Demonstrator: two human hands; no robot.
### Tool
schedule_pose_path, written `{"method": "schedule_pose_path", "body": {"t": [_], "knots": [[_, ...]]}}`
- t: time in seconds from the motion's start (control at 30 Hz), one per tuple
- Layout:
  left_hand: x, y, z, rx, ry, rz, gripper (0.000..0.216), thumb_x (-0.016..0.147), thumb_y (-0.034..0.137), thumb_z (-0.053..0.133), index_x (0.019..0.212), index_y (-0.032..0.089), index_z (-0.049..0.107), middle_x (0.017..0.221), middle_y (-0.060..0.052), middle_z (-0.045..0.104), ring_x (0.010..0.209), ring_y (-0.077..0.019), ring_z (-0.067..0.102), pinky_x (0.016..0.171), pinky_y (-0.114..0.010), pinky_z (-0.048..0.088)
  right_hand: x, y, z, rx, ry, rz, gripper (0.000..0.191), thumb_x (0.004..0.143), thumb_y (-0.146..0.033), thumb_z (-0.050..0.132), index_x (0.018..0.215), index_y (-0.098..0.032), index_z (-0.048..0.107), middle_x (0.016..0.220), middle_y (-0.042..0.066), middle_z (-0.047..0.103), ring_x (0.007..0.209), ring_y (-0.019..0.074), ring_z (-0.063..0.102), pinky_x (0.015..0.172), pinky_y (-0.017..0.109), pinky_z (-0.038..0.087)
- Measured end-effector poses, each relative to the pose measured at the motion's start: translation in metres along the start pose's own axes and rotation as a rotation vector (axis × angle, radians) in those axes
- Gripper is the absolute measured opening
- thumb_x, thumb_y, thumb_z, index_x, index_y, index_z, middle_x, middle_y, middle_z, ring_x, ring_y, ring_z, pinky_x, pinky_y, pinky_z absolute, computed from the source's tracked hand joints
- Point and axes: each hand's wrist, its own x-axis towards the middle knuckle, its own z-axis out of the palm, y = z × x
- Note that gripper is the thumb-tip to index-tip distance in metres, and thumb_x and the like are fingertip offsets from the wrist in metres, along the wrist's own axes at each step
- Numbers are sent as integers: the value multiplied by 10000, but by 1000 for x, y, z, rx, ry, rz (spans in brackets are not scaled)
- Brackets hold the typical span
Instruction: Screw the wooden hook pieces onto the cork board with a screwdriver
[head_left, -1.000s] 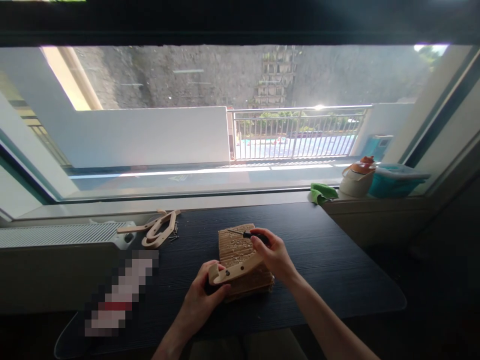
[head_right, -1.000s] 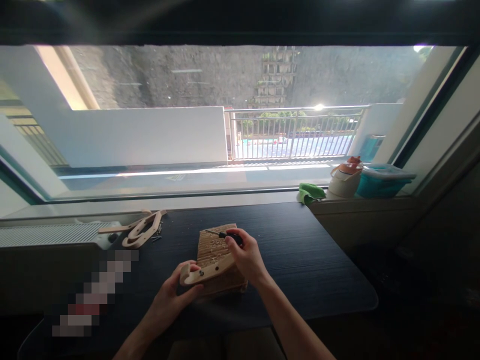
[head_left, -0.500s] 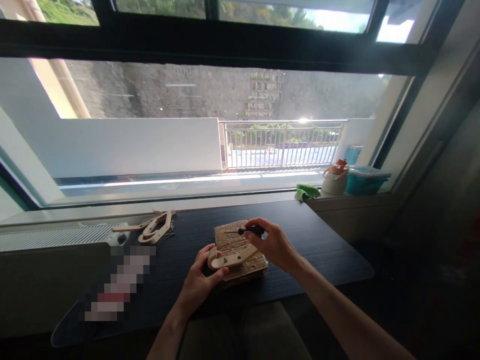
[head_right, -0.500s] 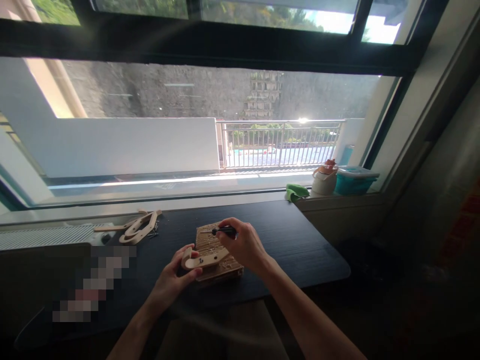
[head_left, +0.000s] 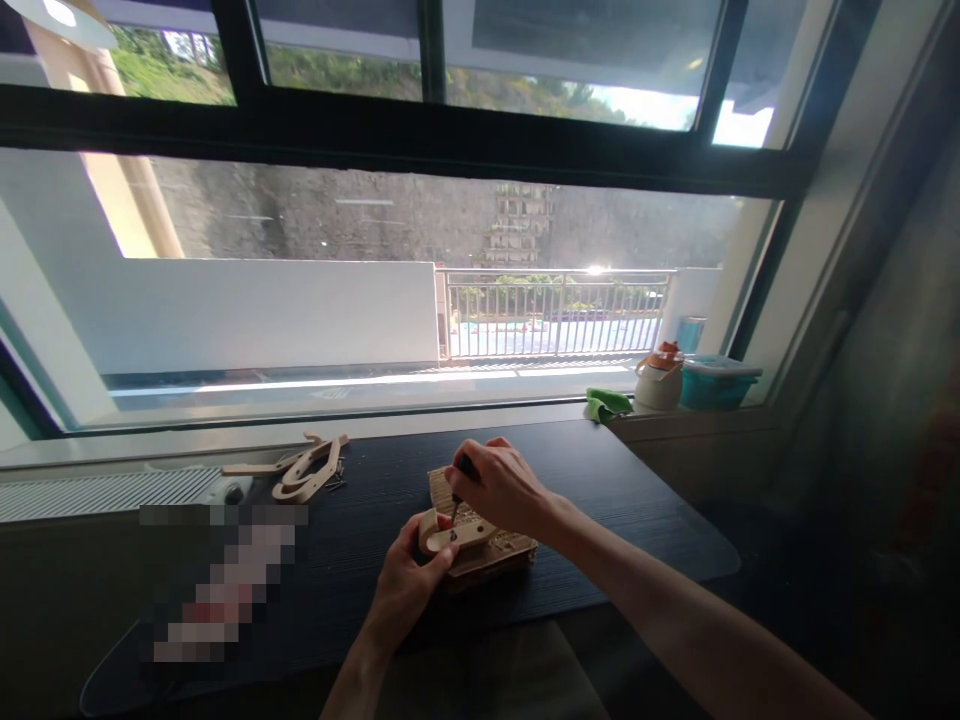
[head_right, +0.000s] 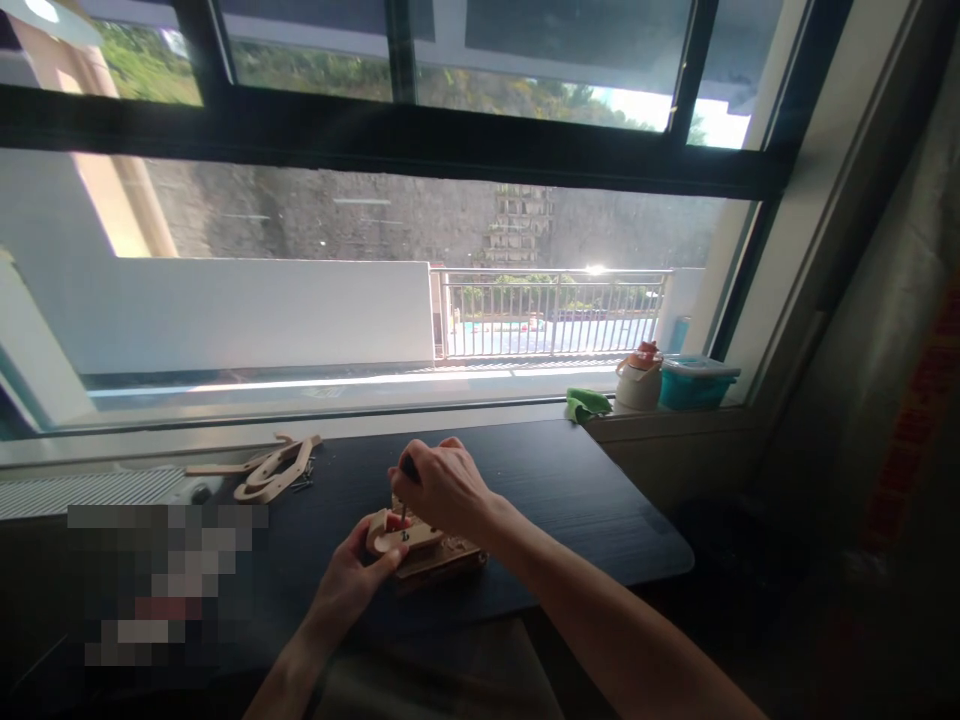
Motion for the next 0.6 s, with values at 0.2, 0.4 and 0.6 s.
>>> {"method": "schedule_pose_path", "body": {"t": [0.2,0.4,0.6], "knots": [[-3,2,-2,60,14,35,320,685,357,648,951,191,582,934,-38,676,887,-196,625,826,-314,490,3,5,0,7,-13,-9,246,867,-362,421,814,-177,574,598,-4,579,558,112,496,777,278,351],[-1,-5,-5,112,11,2,333,670,410,655,914,189,603,947,-51,690,867,-206,631,809,-327,490,6,3,0,29,-55,1,220,847,-342,453,844,-178,601,620,0,583,590,121,526,777,269,354],[0,-2,-3,130,43,-44,365,634,434,670,896,184,623,920,-48,695,852,-218,642,806,-331,491,11,0,3,-14,-80,-66,220,839,-324,445,813,-171,600,564,-7,551,559,120,519,738,258,361]]}}
